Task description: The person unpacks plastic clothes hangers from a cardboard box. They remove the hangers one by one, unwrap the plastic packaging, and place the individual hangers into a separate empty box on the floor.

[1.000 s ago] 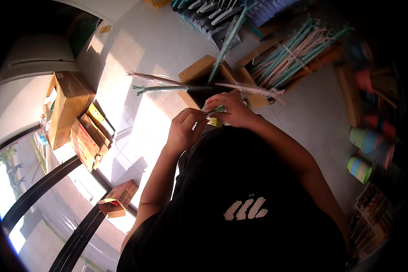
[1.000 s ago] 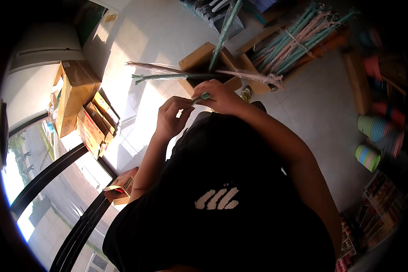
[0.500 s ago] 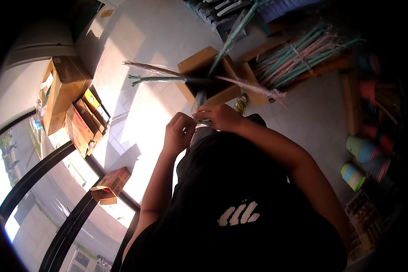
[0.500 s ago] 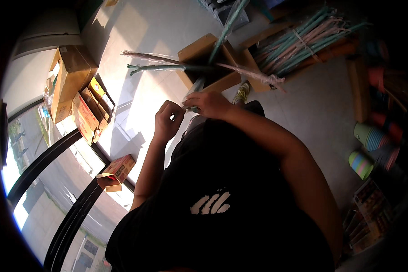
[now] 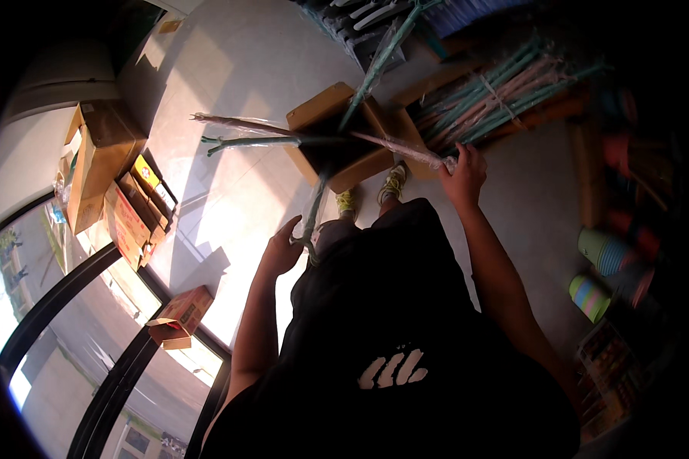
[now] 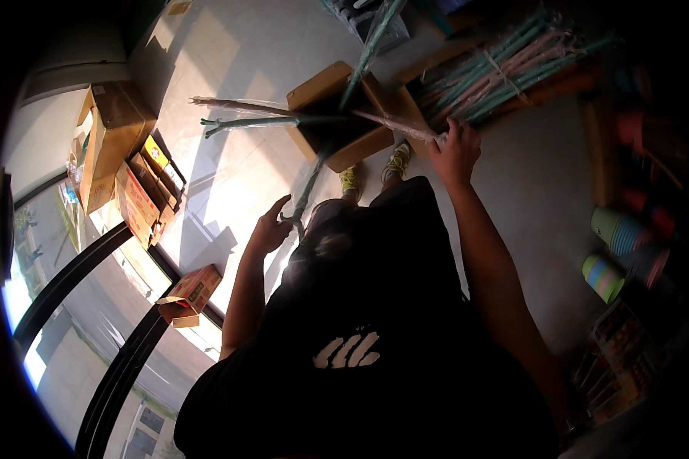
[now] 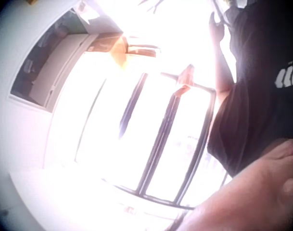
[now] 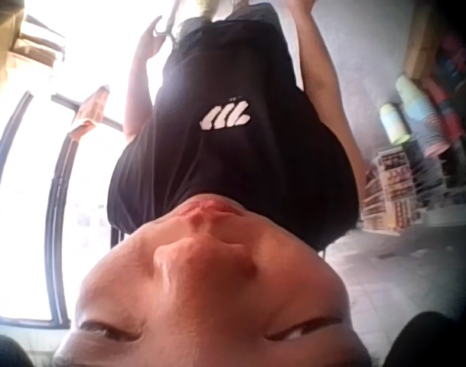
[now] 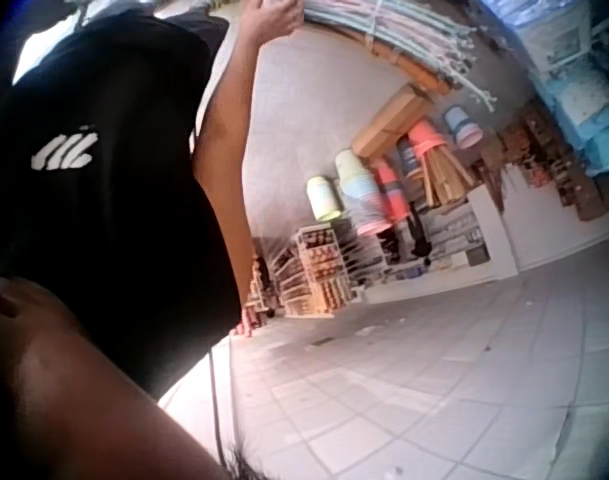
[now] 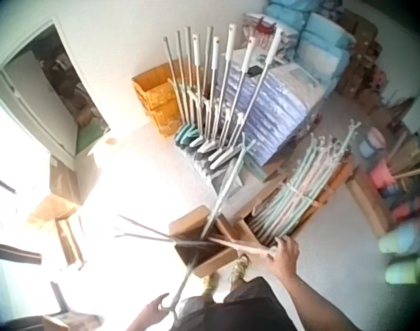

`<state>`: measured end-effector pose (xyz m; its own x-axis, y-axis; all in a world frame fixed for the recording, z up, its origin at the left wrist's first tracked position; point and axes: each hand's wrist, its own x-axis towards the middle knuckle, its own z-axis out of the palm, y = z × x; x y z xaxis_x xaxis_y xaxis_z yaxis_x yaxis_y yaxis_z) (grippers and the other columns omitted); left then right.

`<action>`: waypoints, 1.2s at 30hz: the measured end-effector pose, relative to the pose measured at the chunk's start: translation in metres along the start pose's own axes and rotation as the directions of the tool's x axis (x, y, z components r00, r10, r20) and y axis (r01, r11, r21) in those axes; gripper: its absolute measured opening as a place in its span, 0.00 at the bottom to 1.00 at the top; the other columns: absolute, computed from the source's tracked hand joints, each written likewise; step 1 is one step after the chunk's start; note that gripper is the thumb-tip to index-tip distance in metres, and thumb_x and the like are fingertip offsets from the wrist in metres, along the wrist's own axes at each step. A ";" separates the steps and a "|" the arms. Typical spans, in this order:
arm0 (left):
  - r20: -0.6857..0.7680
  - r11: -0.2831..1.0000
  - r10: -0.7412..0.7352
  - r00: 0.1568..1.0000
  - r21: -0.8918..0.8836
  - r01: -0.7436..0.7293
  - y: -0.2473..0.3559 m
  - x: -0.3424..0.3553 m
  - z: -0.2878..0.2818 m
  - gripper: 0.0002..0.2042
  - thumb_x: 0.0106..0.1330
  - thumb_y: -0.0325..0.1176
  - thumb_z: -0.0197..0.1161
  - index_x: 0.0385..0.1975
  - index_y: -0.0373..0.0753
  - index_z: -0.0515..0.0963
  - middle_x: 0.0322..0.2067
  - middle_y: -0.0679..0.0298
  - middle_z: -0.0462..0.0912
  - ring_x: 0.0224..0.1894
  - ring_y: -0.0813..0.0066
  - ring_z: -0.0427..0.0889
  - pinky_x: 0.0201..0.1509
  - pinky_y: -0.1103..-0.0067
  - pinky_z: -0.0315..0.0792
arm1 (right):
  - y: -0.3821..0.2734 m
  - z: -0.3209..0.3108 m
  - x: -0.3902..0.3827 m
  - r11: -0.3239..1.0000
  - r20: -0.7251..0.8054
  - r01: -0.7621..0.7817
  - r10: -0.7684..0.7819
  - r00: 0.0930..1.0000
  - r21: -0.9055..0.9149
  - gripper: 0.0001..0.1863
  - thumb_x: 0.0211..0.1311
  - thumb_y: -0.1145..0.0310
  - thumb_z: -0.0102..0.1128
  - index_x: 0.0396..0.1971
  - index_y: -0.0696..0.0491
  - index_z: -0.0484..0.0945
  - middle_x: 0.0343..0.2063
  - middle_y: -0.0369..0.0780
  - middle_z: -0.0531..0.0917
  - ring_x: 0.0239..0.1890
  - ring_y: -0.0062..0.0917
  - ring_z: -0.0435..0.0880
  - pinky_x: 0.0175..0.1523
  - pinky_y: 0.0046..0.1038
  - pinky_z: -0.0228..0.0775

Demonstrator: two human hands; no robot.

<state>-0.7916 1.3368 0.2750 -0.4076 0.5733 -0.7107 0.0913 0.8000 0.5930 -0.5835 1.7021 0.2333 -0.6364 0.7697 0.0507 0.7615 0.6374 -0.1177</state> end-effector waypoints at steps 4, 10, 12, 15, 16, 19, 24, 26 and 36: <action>0.109 0.755 -0.065 0.992 -0.644 0.120 0.003 0.011 0.005 0.28 0.59 0.21 0.55 0.62 0.34 0.63 0.40 0.54 0.82 0.41 0.71 0.82 0.45 0.77 0.76 | 0.077 0.050 0.002 0.673 0.415 -0.613 0.460 0.785 0.415 0.30 0.55 0.56 0.65 0.55 0.53 0.68 0.51 0.43 0.73 0.52 0.34 0.74 0.52 0.43 0.66; -0.075 0.810 0.142 0.987 -0.564 -0.160 0.036 0.029 0.031 0.20 0.59 0.22 0.59 0.54 0.33 0.72 0.40 0.57 0.82 0.43 0.72 0.81 0.49 0.78 0.73 | 0.109 0.084 0.018 0.463 0.651 -0.660 0.209 0.730 0.592 0.18 0.63 0.57 0.59 0.41 0.58 0.76 0.32 0.37 0.80 0.31 0.22 0.79 0.34 0.27 0.72; -0.146 0.867 0.137 0.980 -0.460 -0.190 0.048 0.035 0.043 0.20 0.58 0.24 0.61 0.52 0.34 0.73 0.40 0.57 0.82 0.43 0.73 0.81 0.49 0.78 0.74 | 0.094 0.076 0.049 0.489 0.556 -0.562 0.175 0.813 0.667 0.15 0.64 0.59 0.57 0.37 0.57 0.77 0.29 0.35 0.80 0.27 0.19 0.78 0.30 0.23 0.70; -0.267 0.885 0.092 0.959 -0.420 -0.201 0.058 0.049 0.059 0.18 0.56 0.26 0.65 0.48 0.36 0.75 0.41 0.57 0.82 0.45 0.71 0.81 0.49 0.77 0.74 | 0.086 0.080 0.103 0.597 0.517 -0.463 0.093 0.851 0.655 0.17 0.65 0.58 0.55 0.44 0.56 0.76 0.36 0.39 0.82 0.33 0.22 0.81 0.36 0.26 0.71; -0.316 0.879 0.104 0.943 -0.414 -0.236 0.060 0.054 0.064 0.18 0.55 0.26 0.65 0.47 0.36 0.76 0.41 0.57 0.82 0.45 0.71 0.81 0.49 0.77 0.74 | 0.074 0.075 0.119 0.532 0.574 -0.513 0.059 0.816 0.674 0.18 0.65 0.56 0.54 0.47 0.54 0.75 0.39 0.39 0.81 0.35 0.23 0.81 0.37 0.26 0.71; -0.423 0.893 0.324 0.846 -0.159 -0.421 0.074 0.080 0.071 0.20 0.54 0.21 0.65 0.49 0.36 0.75 0.46 0.57 0.81 0.46 0.69 0.81 0.50 0.77 0.74 | 0.029 0.054 0.153 0.228 0.698 -0.679 0.001 0.717 0.698 0.19 0.66 0.55 0.54 0.52 0.49 0.72 0.45 0.37 0.79 0.38 0.24 0.81 0.39 0.26 0.71; -0.419 0.908 0.360 0.834 -0.047 -0.416 0.101 0.131 0.085 0.19 0.48 0.25 0.67 0.43 0.36 0.78 0.52 0.56 0.77 0.51 0.53 0.78 0.50 0.70 0.75 | 0.011 0.084 0.204 -0.136 0.696 -0.740 -0.262 0.668 0.659 0.20 0.64 0.56 0.56 0.53 0.47 0.71 0.47 0.34 0.77 0.41 0.25 0.80 0.45 0.29 0.72; -0.360 0.891 0.446 0.819 0.099 -0.442 0.102 0.155 0.089 0.23 0.48 0.28 0.69 0.48 0.38 0.75 0.55 0.59 0.74 0.49 0.54 0.76 0.50 0.68 0.74 | 0.008 0.089 0.212 -0.313 0.669 -0.744 -0.326 0.668 0.591 0.20 0.63 0.56 0.57 0.53 0.46 0.72 0.46 0.34 0.77 0.45 0.25 0.78 0.49 0.31 0.70; -0.078 0.806 0.517 0.852 0.379 -0.454 0.164 0.246 0.127 0.45 0.42 0.38 0.74 0.65 0.46 0.58 0.62 0.63 0.65 0.59 0.58 0.65 0.59 0.63 0.62 | 0.006 0.083 0.190 -0.540 0.582 -0.603 -0.236 0.778 0.587 0.23 0.66 0.56 0.55 0.57 0.50 0.68 0.55 0.37 0.72 0.58 0.31 0.71 0.66 0.36 0.60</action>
<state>-0.7615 1.6314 0.1491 -0.3714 0.8886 -0.2691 0.6036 0.4513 0.6572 -0.7101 1.8486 0.1599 -0.7462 0.4277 -0.5102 -0.1001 -0.8297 -0.5491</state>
